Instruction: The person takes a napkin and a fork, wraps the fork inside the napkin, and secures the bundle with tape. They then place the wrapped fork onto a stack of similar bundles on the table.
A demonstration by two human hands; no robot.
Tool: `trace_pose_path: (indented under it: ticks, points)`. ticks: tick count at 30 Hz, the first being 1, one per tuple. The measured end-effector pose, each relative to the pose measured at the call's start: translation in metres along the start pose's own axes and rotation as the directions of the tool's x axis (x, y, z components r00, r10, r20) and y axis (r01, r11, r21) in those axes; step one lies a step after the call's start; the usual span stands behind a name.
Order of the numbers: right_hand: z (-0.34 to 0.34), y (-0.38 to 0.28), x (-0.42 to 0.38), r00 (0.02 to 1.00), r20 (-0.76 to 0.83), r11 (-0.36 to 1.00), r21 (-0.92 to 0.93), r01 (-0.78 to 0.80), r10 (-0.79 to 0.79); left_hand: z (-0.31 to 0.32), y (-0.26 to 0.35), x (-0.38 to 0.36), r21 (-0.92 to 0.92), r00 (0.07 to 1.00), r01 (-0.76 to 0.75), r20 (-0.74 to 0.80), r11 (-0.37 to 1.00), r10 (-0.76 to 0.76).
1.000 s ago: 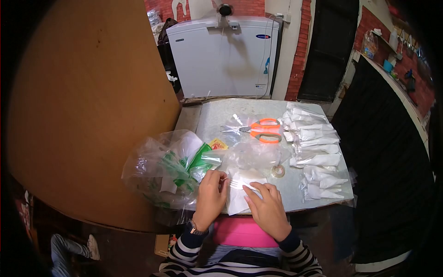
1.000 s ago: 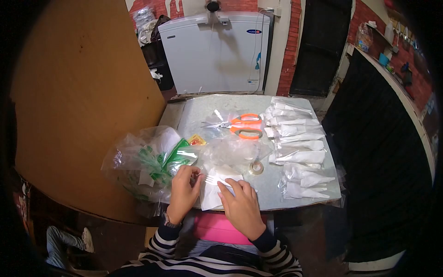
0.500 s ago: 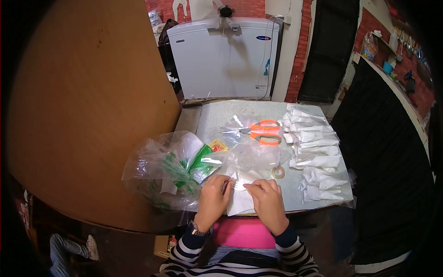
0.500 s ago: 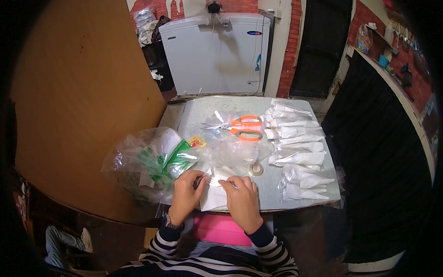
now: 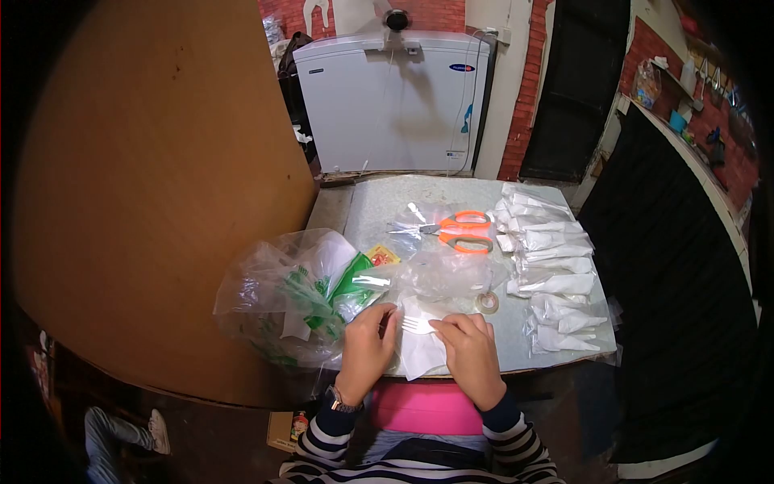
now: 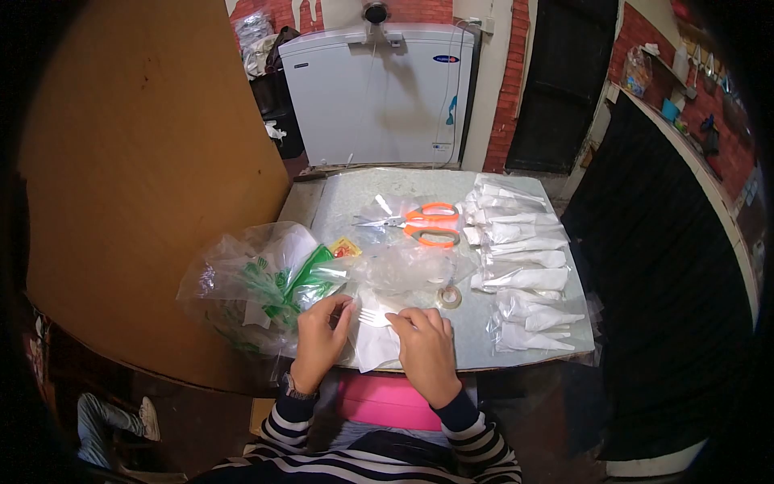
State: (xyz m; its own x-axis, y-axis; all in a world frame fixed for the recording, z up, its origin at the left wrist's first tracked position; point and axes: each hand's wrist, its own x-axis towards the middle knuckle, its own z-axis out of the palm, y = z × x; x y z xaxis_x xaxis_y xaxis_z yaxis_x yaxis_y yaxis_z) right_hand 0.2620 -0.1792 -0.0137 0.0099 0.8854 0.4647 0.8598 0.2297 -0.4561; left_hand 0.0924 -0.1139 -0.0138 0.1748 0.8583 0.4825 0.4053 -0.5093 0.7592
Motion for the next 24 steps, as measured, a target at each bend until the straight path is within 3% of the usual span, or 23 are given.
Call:
trace_pose_path:
  ticks: [7, 10, 16, 24]
  points:
    - [0.001, 0.002, 0.001, 1.0, -0.004, 1.0, 0.022, 0.011, -0.011, 0.001, 0.008, 0.001, -0.032, 0.997, -0.008, 0.073, 0.999, 0.01]
    - [0.001, 0.003, 0.002, 1.0, -0.004, 0.999, 0.043, 0.017, -0.017, 0.003, 0.002, 0.003, 0.119, 0.971, -0.214, 0.13, 0.969, 0.199]
    - [-0.001, 0.004, 0.004, 0.999, -0.009, 0.995, 0.088, 0.053, -0.052, -0.017, 0.008, 0.01, 0.026, 0.925, -0.202, 0.334, 0.979, 0.182]
    - [0.002, 0.005, 0.002, 0.999, 0.008, 0.985, 0.163, 0.046, -0.048, -0.03, 0.0, 0.024, 0.05, 0.792, -0.417, 0.511, 0.908, 0.336]
